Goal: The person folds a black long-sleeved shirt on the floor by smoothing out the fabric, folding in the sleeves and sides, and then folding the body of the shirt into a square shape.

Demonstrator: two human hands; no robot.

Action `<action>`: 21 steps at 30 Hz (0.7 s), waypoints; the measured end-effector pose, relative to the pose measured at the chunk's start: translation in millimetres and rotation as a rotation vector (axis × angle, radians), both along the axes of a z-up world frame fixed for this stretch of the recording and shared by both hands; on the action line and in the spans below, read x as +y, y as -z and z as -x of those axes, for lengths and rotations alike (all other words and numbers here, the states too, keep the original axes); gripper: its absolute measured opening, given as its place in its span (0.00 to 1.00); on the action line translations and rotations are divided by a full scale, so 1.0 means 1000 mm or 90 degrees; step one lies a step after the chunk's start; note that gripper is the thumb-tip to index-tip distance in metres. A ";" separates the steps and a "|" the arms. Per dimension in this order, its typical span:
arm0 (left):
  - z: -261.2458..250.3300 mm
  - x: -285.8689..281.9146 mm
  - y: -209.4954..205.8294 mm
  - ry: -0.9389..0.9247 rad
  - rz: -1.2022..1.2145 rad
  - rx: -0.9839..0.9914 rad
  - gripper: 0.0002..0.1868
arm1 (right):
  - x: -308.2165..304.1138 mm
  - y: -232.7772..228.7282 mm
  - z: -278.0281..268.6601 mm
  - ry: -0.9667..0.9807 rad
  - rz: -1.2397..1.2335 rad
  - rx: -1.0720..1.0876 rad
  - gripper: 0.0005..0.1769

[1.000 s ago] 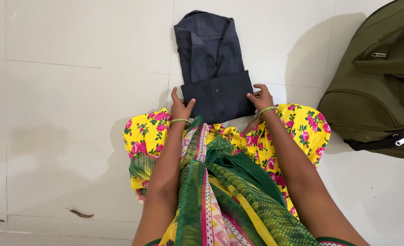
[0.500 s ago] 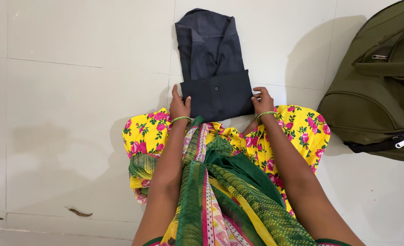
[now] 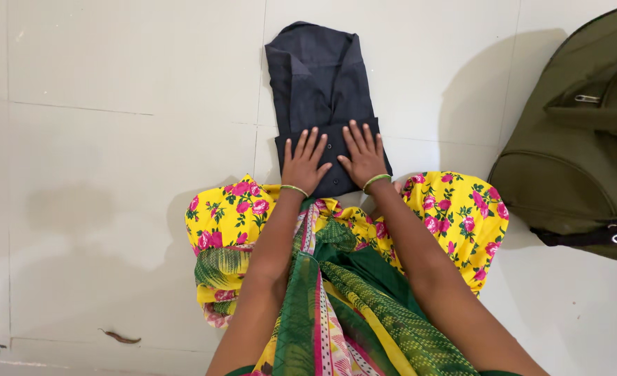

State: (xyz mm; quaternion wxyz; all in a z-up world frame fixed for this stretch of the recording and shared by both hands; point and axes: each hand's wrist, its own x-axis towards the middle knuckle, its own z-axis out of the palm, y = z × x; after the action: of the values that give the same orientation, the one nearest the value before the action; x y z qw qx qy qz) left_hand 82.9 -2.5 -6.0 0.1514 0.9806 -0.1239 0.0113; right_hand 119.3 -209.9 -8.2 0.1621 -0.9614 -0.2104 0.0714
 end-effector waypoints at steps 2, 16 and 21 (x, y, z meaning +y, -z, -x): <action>-0.001 0.014 0.009 -0.013 0.016 0.021 0.43 | -0.012 0.007 -0.002 0.037 0.001 0.038 0.45; -0.008 0.089 0.016 -0.357 -0.039 0.009 0.38 | -0.043 0.003 -0.001 0.123 0.014 -0.006 0.50; 0.001 0.040 -0.016 -0.009 0.004 -0.016 0.37 | -0.019 -0.044 0.045 -0.064 0.031 0.069 0.53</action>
State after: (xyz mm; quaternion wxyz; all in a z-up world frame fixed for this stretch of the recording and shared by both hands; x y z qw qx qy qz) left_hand 82.3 37.4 10.3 0.1530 0.9807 -0.1189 0.0254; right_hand 73.8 -229.2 36.0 0.1463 -0.9480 -0.2476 0.1362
